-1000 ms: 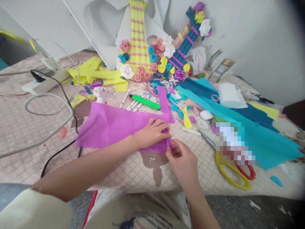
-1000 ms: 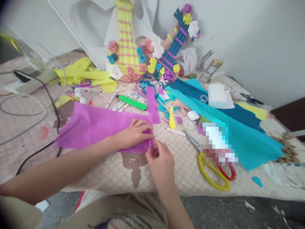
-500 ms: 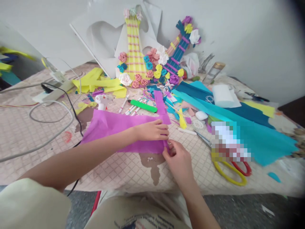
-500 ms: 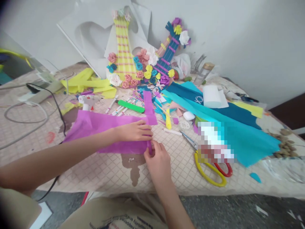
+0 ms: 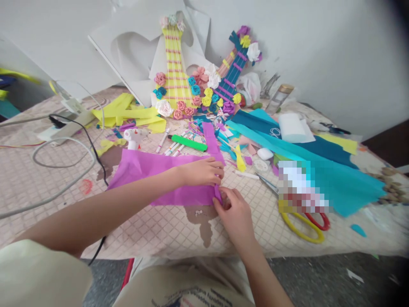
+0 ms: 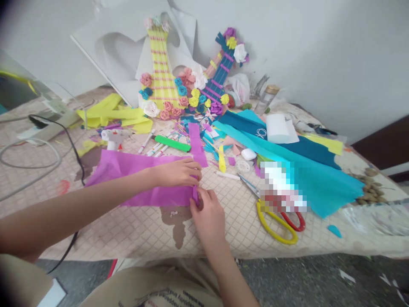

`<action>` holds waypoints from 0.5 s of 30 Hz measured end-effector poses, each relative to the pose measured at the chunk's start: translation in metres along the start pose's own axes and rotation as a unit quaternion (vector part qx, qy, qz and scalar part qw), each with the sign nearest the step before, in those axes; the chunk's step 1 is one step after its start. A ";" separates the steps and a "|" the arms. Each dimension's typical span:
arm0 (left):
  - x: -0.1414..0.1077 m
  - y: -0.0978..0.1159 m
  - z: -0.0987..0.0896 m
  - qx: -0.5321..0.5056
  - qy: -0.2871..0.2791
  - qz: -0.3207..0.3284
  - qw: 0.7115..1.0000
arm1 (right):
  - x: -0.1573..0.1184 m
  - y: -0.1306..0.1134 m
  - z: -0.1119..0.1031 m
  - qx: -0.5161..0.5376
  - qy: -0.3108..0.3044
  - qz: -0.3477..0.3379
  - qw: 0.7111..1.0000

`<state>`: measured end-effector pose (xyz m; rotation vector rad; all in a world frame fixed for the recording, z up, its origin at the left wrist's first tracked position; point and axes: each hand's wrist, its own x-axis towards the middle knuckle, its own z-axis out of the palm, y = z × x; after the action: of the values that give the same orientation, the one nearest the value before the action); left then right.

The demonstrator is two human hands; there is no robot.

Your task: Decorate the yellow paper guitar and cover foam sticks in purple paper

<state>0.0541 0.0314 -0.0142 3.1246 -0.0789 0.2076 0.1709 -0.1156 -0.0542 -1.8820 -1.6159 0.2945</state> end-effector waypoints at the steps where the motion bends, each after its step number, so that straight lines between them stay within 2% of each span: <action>1: 0.001 0.000 -0.001 -0.004 -0.002 0.000 1.000 | 0.000 0.000 0.000 0.005 0.000 0.000 1.000; 8: 0.000 -0.003 -0.003 -0.035 -0.009 -0.002 0.999 | 0.000 -0.002 0.000 0.031 0.001 -0.003 1.000; 15: -0.008 0.003 0.001 -0.063 0.025 -0.034 0.997 | -0.002 0.000 0.002 0.024 0.001 -0.035 0.999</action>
<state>0.0460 0.0292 -0.0158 2.9882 0.0138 0.2675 0.1692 -0.1166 -0.0560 -1.7865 -1.6546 0.2985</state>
